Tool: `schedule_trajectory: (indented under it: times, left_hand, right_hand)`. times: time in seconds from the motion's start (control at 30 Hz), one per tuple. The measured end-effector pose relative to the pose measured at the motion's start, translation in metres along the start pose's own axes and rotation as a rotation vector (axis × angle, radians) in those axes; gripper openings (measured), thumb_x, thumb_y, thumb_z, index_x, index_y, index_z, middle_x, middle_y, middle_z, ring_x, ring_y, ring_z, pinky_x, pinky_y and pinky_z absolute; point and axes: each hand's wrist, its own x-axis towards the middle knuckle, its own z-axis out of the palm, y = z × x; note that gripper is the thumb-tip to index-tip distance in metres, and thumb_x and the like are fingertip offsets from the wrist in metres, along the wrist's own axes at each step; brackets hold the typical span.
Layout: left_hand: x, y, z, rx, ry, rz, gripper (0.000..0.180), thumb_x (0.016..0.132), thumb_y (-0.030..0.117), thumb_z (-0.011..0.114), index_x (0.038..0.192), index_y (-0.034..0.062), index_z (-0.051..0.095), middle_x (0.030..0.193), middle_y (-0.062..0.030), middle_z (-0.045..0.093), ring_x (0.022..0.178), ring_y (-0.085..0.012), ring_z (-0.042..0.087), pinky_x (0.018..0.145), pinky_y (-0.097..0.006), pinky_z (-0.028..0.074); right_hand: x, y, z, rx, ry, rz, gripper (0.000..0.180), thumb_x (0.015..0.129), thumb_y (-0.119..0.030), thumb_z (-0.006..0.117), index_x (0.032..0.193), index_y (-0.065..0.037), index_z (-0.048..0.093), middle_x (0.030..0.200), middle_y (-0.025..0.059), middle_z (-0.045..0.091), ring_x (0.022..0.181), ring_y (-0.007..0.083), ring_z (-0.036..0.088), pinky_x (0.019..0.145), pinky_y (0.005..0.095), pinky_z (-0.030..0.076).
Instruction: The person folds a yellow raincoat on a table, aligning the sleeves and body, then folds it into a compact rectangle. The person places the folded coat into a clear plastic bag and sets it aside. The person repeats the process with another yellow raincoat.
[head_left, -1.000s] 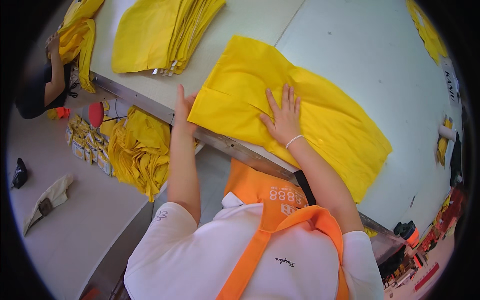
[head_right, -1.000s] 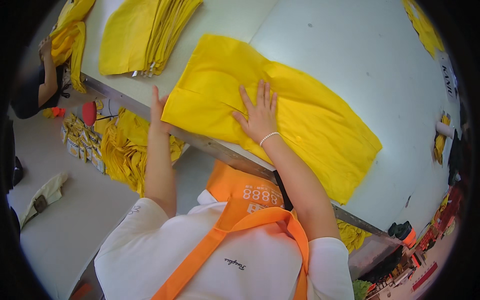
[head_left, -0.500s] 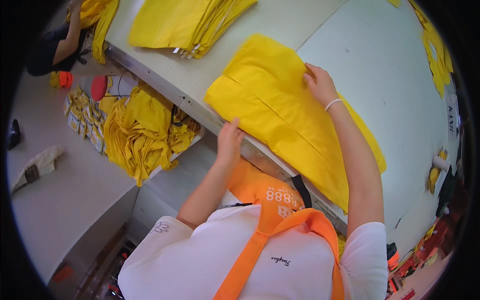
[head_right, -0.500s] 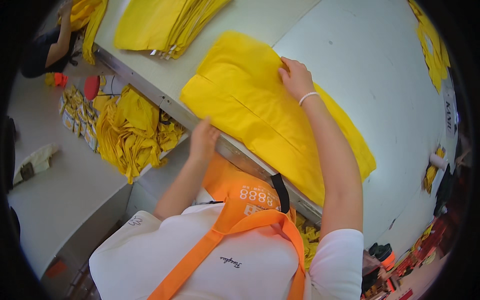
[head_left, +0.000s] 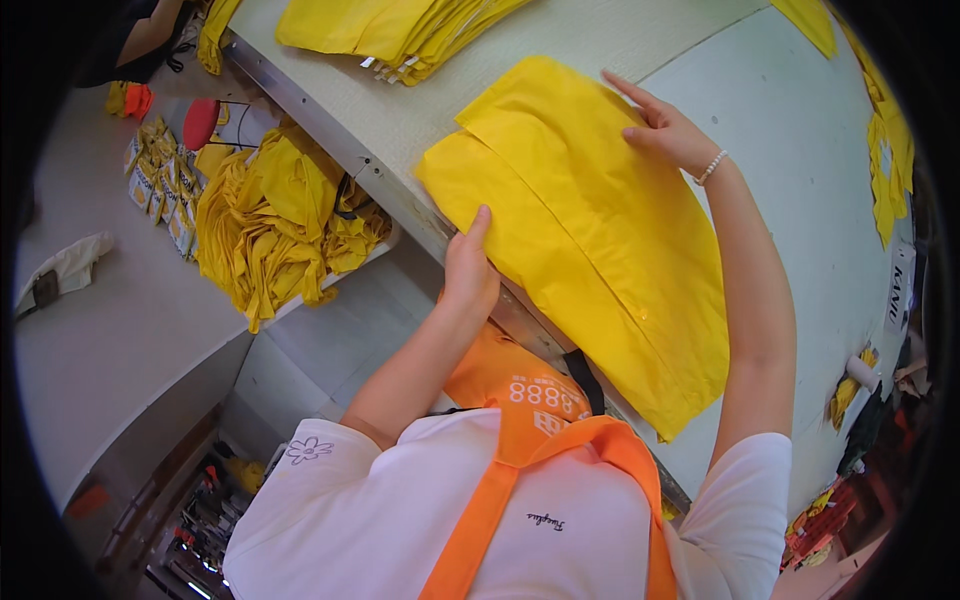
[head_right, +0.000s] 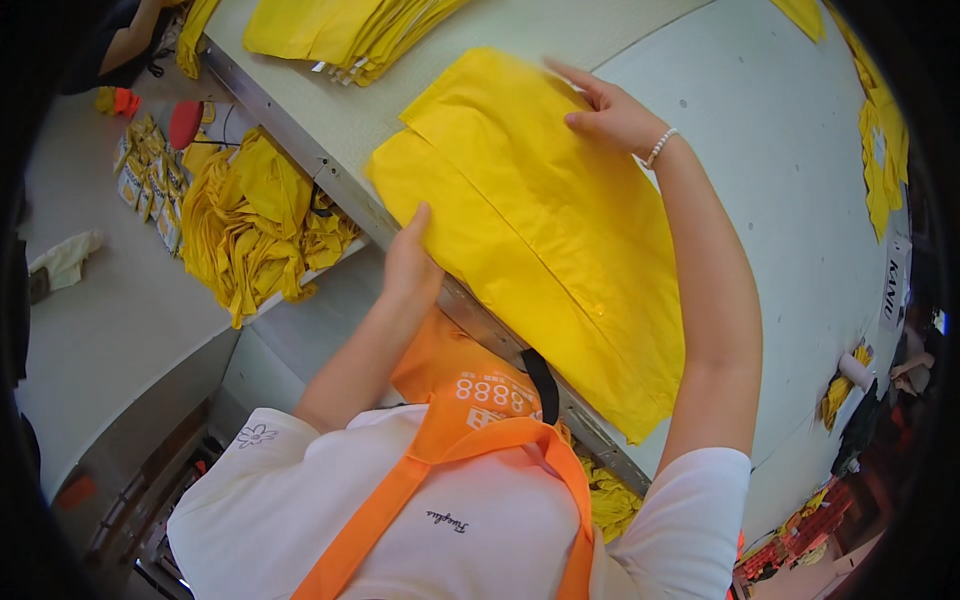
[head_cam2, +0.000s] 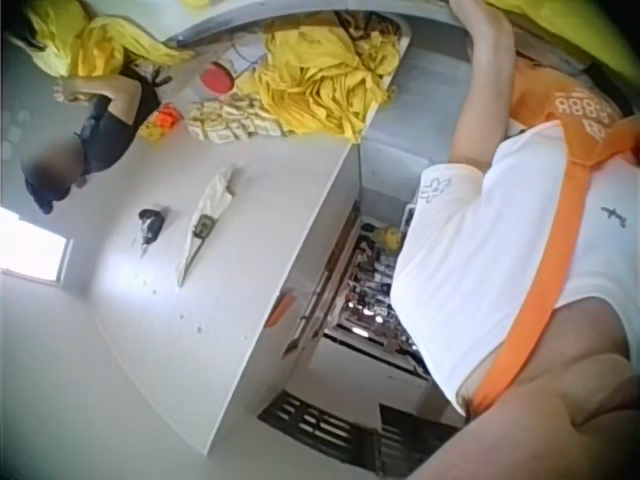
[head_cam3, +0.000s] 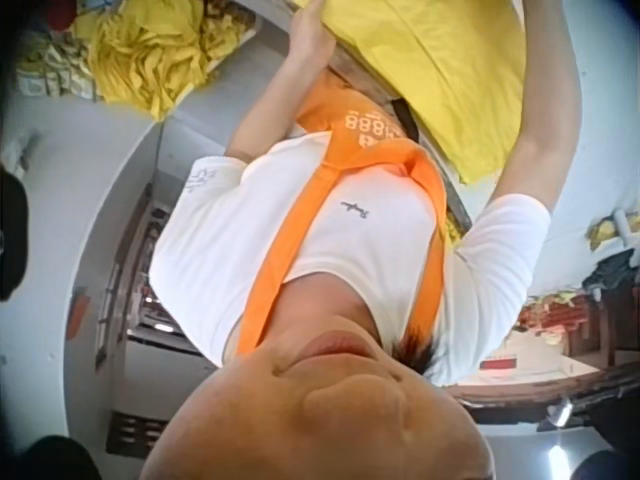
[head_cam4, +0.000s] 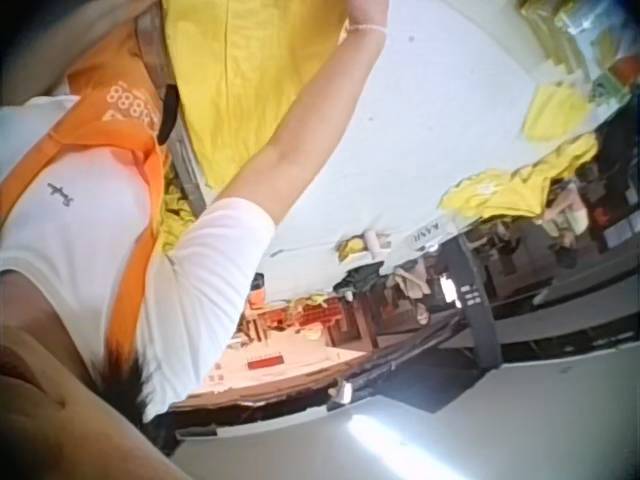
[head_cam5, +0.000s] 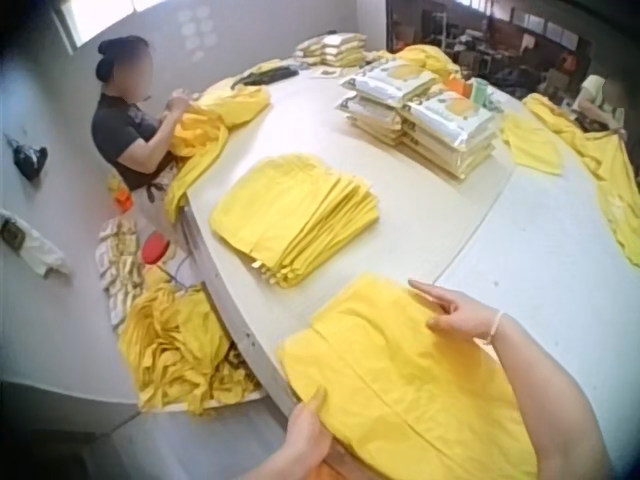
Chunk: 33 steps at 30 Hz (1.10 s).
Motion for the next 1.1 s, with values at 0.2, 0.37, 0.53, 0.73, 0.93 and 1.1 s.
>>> schedule_trajectory:
  times: [0.2, 0.37, 0.53, 0.73, 0.93, 1.1]
  left_hand:
    - [-0.013, 0.01, 0.022, 0.059, -0.011, -0.101, 0.04, 0.093, 0.012, 0.051, 0.13, -0.001, 0.042, 0.129, -0.0127, 0.049, 0.114, -0.0249, 0.052, 0.096, -0.038, 0.044]
    - [-0.03, 0.015, 0.036, 0.305, -0.025, 0.264, 0.044, 0.091, 0.008, 0.051, 0.133, 0.0017, 0.039, 0.131, -0.012, 0.047, 0.113, -0.0243, 0.053, 0.094, -0.036, 0.044]
    - [-0.004, 0.002, 0.002, 0.167, 0.026, 0.17, 0.044, 0.092, 0.013, 0.051, 0.134, 0.0038, 0.038, 0.13, -0.0118, 0.048, 0.112, -0.0239, 0.053, 0.094, -0.034, 0.043]
    - [0.003, 0.009, -0.017, 0.083, 0.052, -0.09, 0.04, 0.092, 0.019, 0.052, 0.127, 0.0027, 0.044, 0.126, -0.0117, 0.052, 0.115, -0.0263, 0.051, 0.098, -0.037, 0.039]
    - [0.005, 0.035, -0.003, 0.025, -0.173, -0.163, 0.042, 0.09, 0.019, 0.053, 0.128, 0.0022, 0.043, 0.126, -0.0124, 0.052, 0.117, -0.028, 0.05, 0.099, -0.041, 0.039]
    - [0.017, 0.04, 0.001, -0.124, -0.269, -0.167, 0.042, 0.088, 0.015, 0.054, 0.127, 0.0013, 0.044, 0.126, -0.0123, 0.052, 0.117, -0.0289, 0.05, 0.1, -0.041, 0.039]
  right_hand:
    - [-0.031, -0.052, -0.011, -0.382, -0.059, 0.045, 0.05, 0.078, -0.005, 0.059, 0.127, -0.005, 0.053, 0.105, 0.0051, 0.062, 0.089, 0.0126, 0.058, 0.082, 0.026, 0.046]
    - [-0.055, -0.095, -0.001, -0.737, -0.133, 0.084, 0.05, 0.076, -0.008, 0.065, 0.124, 0.0, 0.053, 0.114, 0.0098, 0.06, 0.101, 0.0199, 0.058, 0.09, 0.029, 0.044]
    - [-0.047, -0.058, -0.007, -0.388, -0.045, -0.041, 0.065, 0.079, -0.018, 0.068, 0.137, -0.004, 0.041, 0.119, 0.0091, 0.058, 0.105, 0.0164, 0.055, 0.088, 0.0303, 0.044]
    - [0.018, 0.034, -0.008, -0.228, 0.13, 0.212, 0.061, 0.08, -0.033, 0.071, 0.128, -0.003, 0.049, 0.109, 0.0065, 0.061, 0.093, 0.0122, 0.056, 0.082, 0.0267, 0.045]
    - [0.031, 0.014, -0.002, -0.007, -0.054, 0.31, 0.052, 0.08, -0.035, 0.069, 0.118, -0.002, 0.055, 0.108, 0.0066, 0.062, 0.102, 0.0159, 0.058, 0.085, 0.0311, 0.048]
    - [0.03, -0.004, 0.004, 0.162, -0.144, 0.392, 0.056, 0.08, -0.033, 0.07, 0.123, -0.003, 0.051, 0.111, 0.0066, 0.061, 0.101, 0.0161, 0.058, 0.085, 0.0327, 0.049]
